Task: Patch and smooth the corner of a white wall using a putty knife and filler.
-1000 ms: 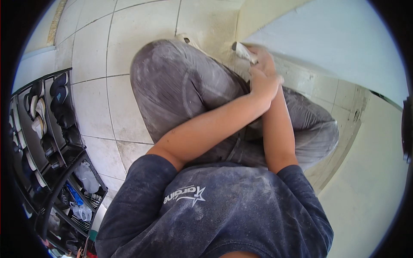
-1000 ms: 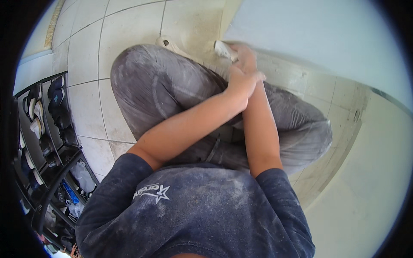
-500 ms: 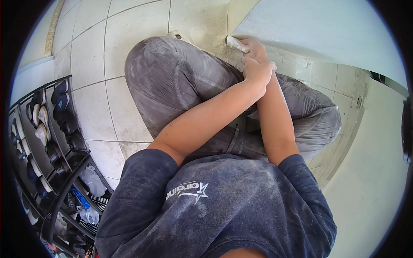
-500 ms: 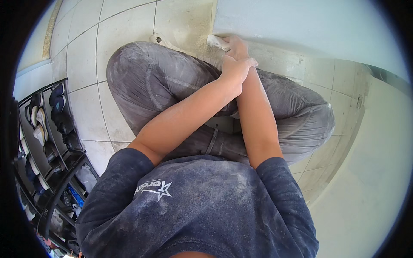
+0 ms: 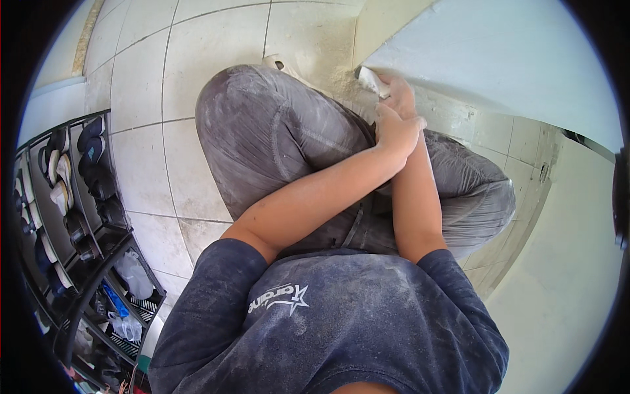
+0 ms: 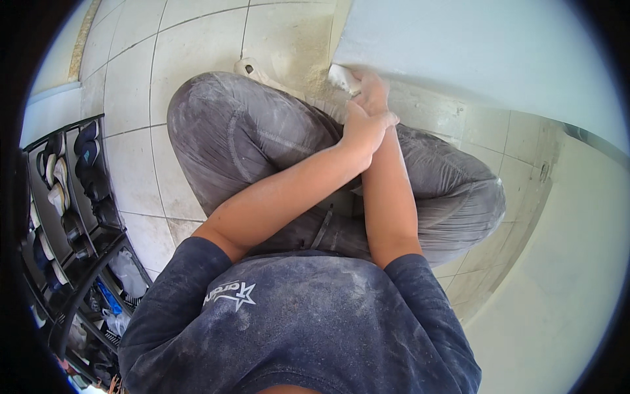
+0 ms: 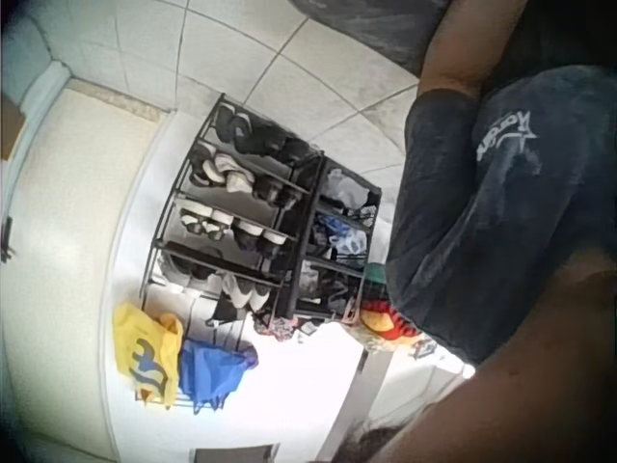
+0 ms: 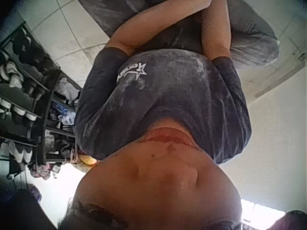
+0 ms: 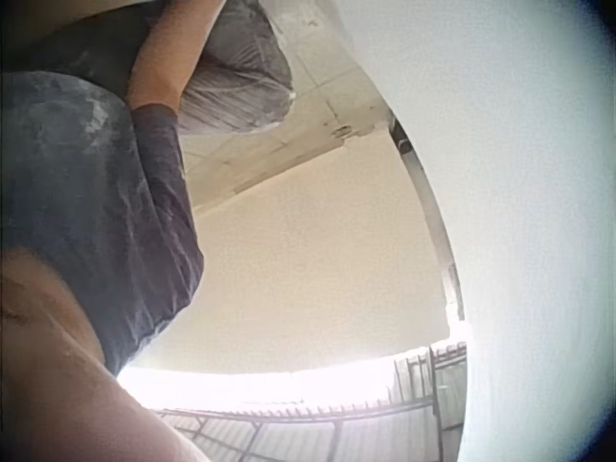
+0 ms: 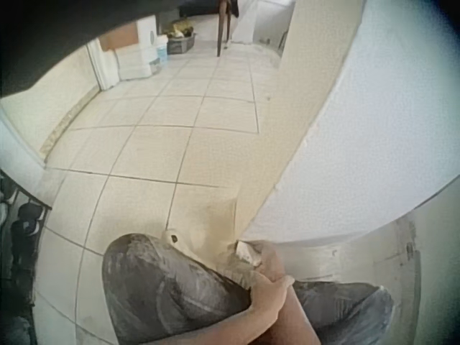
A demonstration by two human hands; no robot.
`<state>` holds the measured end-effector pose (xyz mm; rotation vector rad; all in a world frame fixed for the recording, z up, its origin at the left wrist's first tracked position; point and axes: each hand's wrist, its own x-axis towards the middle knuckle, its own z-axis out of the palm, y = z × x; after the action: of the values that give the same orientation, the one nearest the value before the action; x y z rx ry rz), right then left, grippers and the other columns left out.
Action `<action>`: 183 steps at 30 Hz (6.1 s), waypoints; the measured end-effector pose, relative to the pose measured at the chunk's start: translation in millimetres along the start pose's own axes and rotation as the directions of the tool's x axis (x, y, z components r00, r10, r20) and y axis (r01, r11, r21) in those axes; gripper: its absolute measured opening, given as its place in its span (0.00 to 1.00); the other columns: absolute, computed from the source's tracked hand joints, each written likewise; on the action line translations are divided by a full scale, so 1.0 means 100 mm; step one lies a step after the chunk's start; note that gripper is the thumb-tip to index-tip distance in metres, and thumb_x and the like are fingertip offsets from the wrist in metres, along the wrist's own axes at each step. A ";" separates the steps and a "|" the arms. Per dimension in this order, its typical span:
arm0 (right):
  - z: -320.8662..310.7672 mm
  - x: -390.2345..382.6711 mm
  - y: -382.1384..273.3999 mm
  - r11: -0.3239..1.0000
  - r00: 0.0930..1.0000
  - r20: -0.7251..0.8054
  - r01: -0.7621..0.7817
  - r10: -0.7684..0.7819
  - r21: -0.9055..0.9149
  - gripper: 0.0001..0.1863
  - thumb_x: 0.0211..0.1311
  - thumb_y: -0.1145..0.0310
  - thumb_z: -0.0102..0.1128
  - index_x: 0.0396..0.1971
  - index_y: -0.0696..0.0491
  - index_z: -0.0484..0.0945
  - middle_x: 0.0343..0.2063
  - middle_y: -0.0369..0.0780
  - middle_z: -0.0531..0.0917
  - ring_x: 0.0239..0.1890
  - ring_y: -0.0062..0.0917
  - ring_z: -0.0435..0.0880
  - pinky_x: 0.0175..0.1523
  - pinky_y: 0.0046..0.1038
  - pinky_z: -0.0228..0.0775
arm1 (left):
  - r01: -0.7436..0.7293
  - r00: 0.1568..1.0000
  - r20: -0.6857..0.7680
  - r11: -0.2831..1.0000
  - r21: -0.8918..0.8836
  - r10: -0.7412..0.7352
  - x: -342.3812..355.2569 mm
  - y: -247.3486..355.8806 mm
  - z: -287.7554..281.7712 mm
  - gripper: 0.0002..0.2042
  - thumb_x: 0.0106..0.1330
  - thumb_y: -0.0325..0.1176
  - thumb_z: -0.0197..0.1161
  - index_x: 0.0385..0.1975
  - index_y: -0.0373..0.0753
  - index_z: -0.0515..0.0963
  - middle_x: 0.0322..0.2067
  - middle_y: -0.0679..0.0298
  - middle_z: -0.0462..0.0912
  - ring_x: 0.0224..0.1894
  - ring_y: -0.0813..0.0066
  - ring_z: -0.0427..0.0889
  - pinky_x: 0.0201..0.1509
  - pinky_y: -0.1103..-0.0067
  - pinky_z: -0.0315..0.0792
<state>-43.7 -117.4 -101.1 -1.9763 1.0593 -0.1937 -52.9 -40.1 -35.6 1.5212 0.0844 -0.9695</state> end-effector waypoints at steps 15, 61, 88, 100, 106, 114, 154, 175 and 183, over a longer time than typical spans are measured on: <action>0.10 -0.09 -0.07 0.607 0.806 0.162 -0.545 0.569 0.578 0.11 0.55 0.70 0.55 0.35 0.60 0.77 0.30 0.48 0.78 0.26 0.32 0.79 0.30 0.30 0.69 | 0.087 0.995 -0.056 0.996 -0.016 -0.088 -0.09 0.03 -0.02 0.31 0.46 0.27 0.63 0.50 0.22 0.59 0.48 0.43 0.68 0.54 0.55 0.69 0.56 0.69 0.64; -0.15 0.01 -0.21 0.307 0.775 0.388 -0.576 0.498 0.757 0.17 0.47 0.76 0.53 0.41 0.60 0.75 0.32 0.40 0.80 0.32 0.25 0.77 0.39 0.21 0.67 | -0.102 0.993 0.079 0.952 0.290 0.082 -0.20 0.08 0.03 0.31 0.52 0.32 0.63 0.50 0.20 0.55 0.51 0.40 0.63 0.57 0.52 0.65 0.59 0.67 0.61; 0.16 0.12 -0.03 0.714 0.830 0.437 -0.536 0.347 0.451 0.10 0.58 0.68 0.51 0.36 0.53 0.79 0.19 0.32 0.74 0.13 0.18 0.63 0.21 0.17 0.56 | 0.166 0.986 -0.016 0.985 0.050 -0.165 -0.10 0.07 0.01 0.40 0.52 0.36 0.62 0.55 0.16 0.46 0.54 0.33 0.57 0.59 0.43 0.60 0.62 0.65 0.56; 0.17 0.00 -0.25 0.352 0.782 0.595 -0.619 0.187 0.702 0.12 0.60 0.72 0.48 0.38 0.60 0.77 0.27 0.38 0.80 0.28 0.22 0.78 0.35 0.22 0.69 | -0.062 0.982 -0.153 0.954 0.294 0.111 -0.15 0.06 -0.02 0.40 0.52 0.34 0.63 0.56 0.17 0.46 0.57 0.33 0.54 0.62 0.44 0.54 0.65 0.66 0.51; 0.13 -0.02 -0.53 0.848 0.846 0.475 -0.421 0.240 0.321 0.12 0.62 0.72 0.47 0.40 0.60 0.77 0.28 0.38 0.80 0.25 0.21 0.77 0.29 0.20 0.66 | 0.065 0.990 -0.140 0.976 0.210 -0.036 -0.21 0.14 -0.06 0.46 0.54 0.37 0.64 0.59 0.16 0.38 0.60 0.30 0.47 0.65 0.42 0.46 0.68 0.67 0.45; 0.20 -0.11 -0.31 0.857 0.967 0.184 -0.244 0.178 0.453 0.11 0.59 0.67 0.50 0.38 0.52 0.79 0.22 0.35 0.77 0.21 0.21 0.75 0.27 0.18 0.65 | 0.059 0.983 -0.180 0.988 0.140 -0.033 -0.17 0.15 -0.08 0.43 0.50 0.33 0.64 0.59 0.18 0.42 0.57 0.33 0.53 0.62 0.44 0.54 0.65 0.66 0.52; 0.26 0.12 -0.05 0.266 0.758 0.548 -0.643 0.354 0.718 0.15 0.54 0.66 0.55 0.36 0.62 0.78 0.30 0.43 0.81 0.31 0.32 0.80 0.36 0.30 0.70 | 0.027 0.996 -0.093 0.939 0.343 0.005 -0.18 0.06 -0.07 0.44 0.50 0.35 0.65 0.58 0.17 0.44 0.57 0.36 0.56 0.62 0.47 0.58 0.63 0.68 0.57; 0.22 0.00 0.09 0.977 0.982 0.084 0.158 -0.171 0.146 0.19 0.46 0.70 0.61 0.41 0.60 0.77 0.34 0.52 0.80 0.39 0.38 0.79 0.47 0.34 0.68 | -0.088 0.983 -0.125 0.941 0.325 0.135 -0.14 0.01 -0.01 0.35 0.48 0.31 0.63 0.53 0.21 0.53 0.52 0.37 0.61 0.56 0.45 0.62 0.59 0.66 0.59; 0.17 -0.04 0.04 0.687 0.984 0.179 -0.144 0.020 0.712 0.14 0.48 0.72 0.57 0.37 0.60 0.78 0.30 0.48 0.81 0.33 0.33 0.80 0.41 0.30 0.69 | -0.034 0.993 -0.095 0.938 0.345 0.070 -0.19 0.13 -0.01 0.36 0.48 0.29 0.65 0.53 0.22 0.52 0.50 0.40 0.63 0.56 0.48 0.64 0.59 0.65 0.59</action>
<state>-40.1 -105.5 -113.6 -1.1897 0.7886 -0.3423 -57.6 -33.2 -13.8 1.8869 -0.0528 -0.8917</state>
